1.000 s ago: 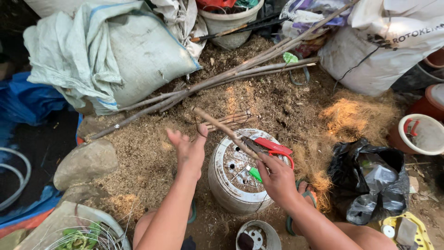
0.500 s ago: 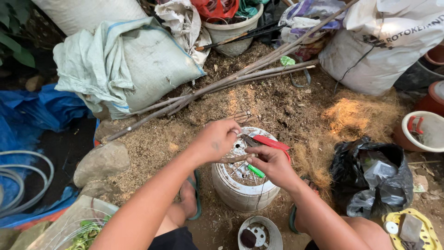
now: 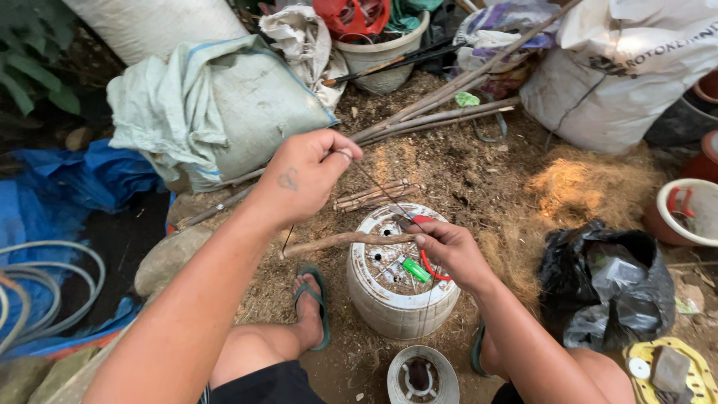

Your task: The person sits on the ground and assembles a small bamboo structure by tying thin sticks together with wire. They use pliers to cut and twist the wire, securing the sticks in a lattice-like arrangement.

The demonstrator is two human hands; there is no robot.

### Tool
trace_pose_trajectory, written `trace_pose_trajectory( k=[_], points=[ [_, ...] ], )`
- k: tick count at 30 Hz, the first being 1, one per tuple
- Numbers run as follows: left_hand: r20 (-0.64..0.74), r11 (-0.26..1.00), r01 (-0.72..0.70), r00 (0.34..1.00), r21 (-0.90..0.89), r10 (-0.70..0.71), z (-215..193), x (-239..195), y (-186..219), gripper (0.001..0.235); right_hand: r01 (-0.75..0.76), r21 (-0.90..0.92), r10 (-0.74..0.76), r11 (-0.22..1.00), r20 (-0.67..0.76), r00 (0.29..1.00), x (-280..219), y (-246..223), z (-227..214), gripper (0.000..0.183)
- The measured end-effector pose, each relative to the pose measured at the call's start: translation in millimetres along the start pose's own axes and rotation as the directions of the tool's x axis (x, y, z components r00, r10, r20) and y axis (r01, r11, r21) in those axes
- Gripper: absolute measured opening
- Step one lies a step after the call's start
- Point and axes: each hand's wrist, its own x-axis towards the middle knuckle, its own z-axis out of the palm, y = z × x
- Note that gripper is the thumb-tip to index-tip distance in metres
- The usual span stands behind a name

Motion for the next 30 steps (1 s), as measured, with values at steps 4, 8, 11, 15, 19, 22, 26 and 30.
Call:
trace_pose_trajectory(
  k=[4,8,11,15,19,22,26,30],
  points=[
    [-0.006,1.000,0.021,1.000,0.008,-0.021,-8,5,4,0.020,-0.025,0.039,0.026,0.999,-0.010,1.000,4,2,0,0.028],
    [-0.003,0.997,-0.064,0.998,-0.036,0.064,-13,14,5,0.019,-0.049,0.091,0.053,0.995,-0.041,0.998,8,4,-2,0.026],
    [0.006,0.993,-0.120,0.993,-0.011,0.120,-18,18,7,0.017,-0.017,0.139,0.021,0.990,-0.030,0.999,10,5,-4,0.025],
    [0.034,0.990,-0.144,0.989,0.010,0.143,-24,17,9,0.015,-0.009,0.148,0.016,0.989,-0.046,0.999,13,8,-6,0.024],
    [0.083,0.983,-0.181,0.981,0.040,0.177,-29,14,13,0.019,0.010,0.163,-0.005,0.987,-0.033,0.999,12,12,-7,0.024],
    [0.024,0.983,-0.161,0.987,0.085,0.160,-33,12,18,0.023,0.030,0.220,-0.035,0.975,0.018,0.999,13,13,-6,0.024],
    [-0.018,0.993,-0.094,0.995,0.076,0.096,-38,5,26,0.022,0.048,0.158,-0.049,0.986,0.002,0.999,9,12,-2,0.025],
    [-0.009,0.997,-0.054,0.998,0.063,0.055,-42,-2,33,0.021,0.104,0.062,-0.106,0.993,0.030,0.994,10,8,0,0.025]
  ],
)
